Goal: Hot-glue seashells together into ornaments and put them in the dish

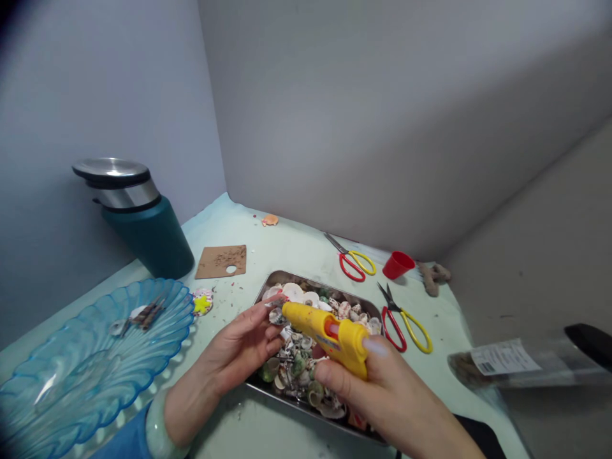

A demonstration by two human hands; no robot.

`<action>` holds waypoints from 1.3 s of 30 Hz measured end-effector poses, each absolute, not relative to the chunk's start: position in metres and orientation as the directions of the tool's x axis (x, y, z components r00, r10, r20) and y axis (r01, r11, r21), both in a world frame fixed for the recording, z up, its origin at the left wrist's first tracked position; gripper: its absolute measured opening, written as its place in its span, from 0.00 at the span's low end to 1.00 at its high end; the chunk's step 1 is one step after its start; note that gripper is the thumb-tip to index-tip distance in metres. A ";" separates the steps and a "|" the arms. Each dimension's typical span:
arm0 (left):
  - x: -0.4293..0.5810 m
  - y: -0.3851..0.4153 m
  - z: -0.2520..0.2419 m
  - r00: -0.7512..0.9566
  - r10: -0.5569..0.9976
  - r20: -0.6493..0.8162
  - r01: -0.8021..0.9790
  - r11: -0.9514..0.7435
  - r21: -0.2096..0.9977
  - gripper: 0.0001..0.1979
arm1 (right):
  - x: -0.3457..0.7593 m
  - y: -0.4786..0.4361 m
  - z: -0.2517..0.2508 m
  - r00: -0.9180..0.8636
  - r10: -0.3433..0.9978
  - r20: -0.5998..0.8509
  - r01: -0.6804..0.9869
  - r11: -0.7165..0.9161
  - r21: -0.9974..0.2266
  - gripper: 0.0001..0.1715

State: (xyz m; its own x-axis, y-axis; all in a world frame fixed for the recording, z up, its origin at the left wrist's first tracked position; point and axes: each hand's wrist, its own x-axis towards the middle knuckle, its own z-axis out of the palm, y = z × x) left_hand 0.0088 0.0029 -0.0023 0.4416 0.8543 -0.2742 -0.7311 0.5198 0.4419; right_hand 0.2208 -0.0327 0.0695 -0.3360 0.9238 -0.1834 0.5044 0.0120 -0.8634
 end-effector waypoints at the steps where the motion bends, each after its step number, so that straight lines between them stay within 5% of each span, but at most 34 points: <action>1: 0.009 0.003 -0.002 0.446 0.851 -0.277 -0.727 0.525 0.443 0.16 | 0.222 -0.033 0.069 -0.345 0.915 -0.209 0.507 -0.006 -0.862 0.18; 10: 0.009 0.004 -0.002 0.441 0.855 -0.272 -0.735 0.518 0.437 0.16 | 0.220 -0.033 0.068 -0.287 0.951 -0.117 0.541 0.060 -0.839 0.16; 39: 0.009 0.004 -0.002 0.445 0.856 -0.263 -0.737 0.516 0.437 0.17 | 0.224 -0.034 0.063 -0.333 0.925 -0.182 0.509 0.013 -0.861 0.22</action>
State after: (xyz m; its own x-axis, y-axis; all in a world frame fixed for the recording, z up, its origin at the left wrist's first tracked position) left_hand 0.0085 0.0038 -0.0021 0.4445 0.8564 -0.2628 -0.7366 0.5164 0.4368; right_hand 0.2241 -0.0336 0.0627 -0.3329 0.9252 -0.1823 0.5089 0.0135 -0.8607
